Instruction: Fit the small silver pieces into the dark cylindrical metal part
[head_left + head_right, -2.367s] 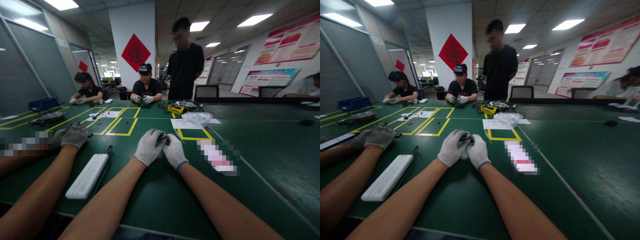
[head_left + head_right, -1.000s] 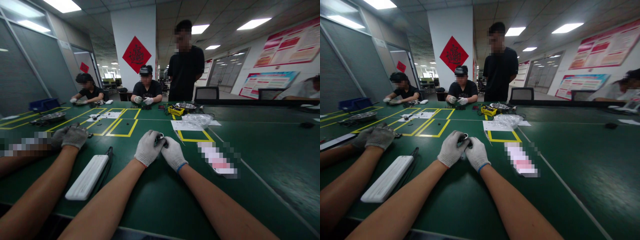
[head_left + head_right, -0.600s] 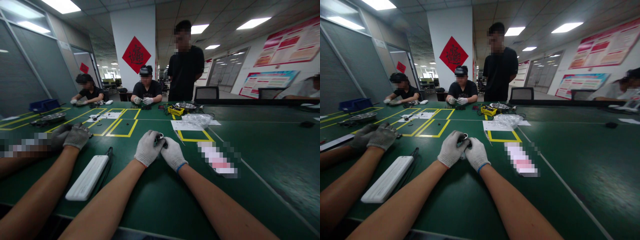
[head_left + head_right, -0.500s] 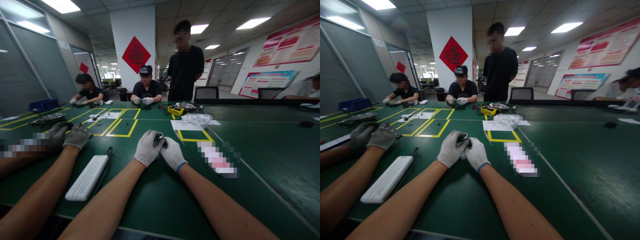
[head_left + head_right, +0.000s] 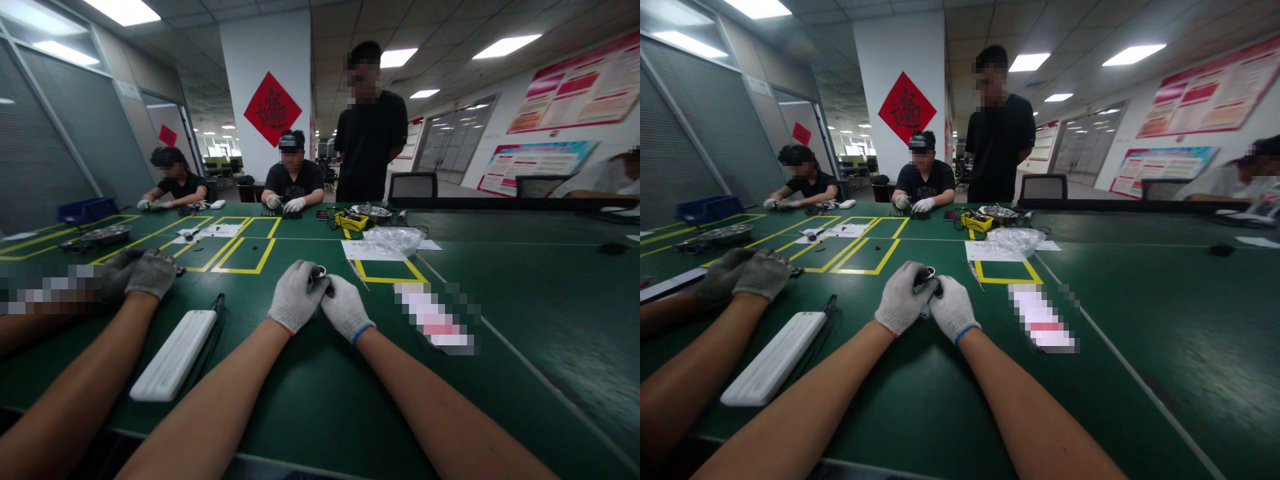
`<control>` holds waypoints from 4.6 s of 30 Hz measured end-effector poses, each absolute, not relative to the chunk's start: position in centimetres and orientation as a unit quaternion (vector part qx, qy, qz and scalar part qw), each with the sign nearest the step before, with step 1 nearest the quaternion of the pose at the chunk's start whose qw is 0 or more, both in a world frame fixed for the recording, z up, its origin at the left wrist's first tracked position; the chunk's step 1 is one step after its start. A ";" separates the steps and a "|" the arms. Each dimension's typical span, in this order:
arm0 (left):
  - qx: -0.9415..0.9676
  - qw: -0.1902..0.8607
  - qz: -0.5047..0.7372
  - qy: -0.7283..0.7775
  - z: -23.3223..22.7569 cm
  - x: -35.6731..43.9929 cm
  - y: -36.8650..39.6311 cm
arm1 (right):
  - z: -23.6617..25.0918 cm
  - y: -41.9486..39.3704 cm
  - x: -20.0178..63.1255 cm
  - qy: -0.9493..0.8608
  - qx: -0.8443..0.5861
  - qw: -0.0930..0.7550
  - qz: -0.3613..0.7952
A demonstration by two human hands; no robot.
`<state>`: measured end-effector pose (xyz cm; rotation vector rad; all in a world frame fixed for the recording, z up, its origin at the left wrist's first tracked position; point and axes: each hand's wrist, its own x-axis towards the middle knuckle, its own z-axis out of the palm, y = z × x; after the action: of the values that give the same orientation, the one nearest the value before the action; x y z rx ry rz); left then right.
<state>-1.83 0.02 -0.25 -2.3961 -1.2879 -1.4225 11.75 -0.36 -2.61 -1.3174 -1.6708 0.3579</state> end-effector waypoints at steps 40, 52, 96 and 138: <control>-0.776 0.024 -0.460 -0.431 -0.2 -1.7 -0.1 | -2.3 -0.5 11.8 -0.683 -0.546 0.457 0.162; -0.774 0.021 -0.461 -0.433 -0.1 -1.7 -0.2 | -2.3 -0.6 11.8 -0.686 -0.546 0.455 0.158; -0.772 0.035 -0.460 -0.436 0.0 -1.7 -0.2 | -2.7 -0.4 11.8 -0.706 -0.533 0.450 0.123; -0.770 0.021 -0.471 -0.429 0.0 -1.7 -0.3 | -2.1 -0.8 11.9 -0.696 -0.544 0.448 0.137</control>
<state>-1.70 -0.28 0.05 -2.3893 -1.3308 -1.4605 11.93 -0.82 -2.05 -1.3464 -1.7236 0.3382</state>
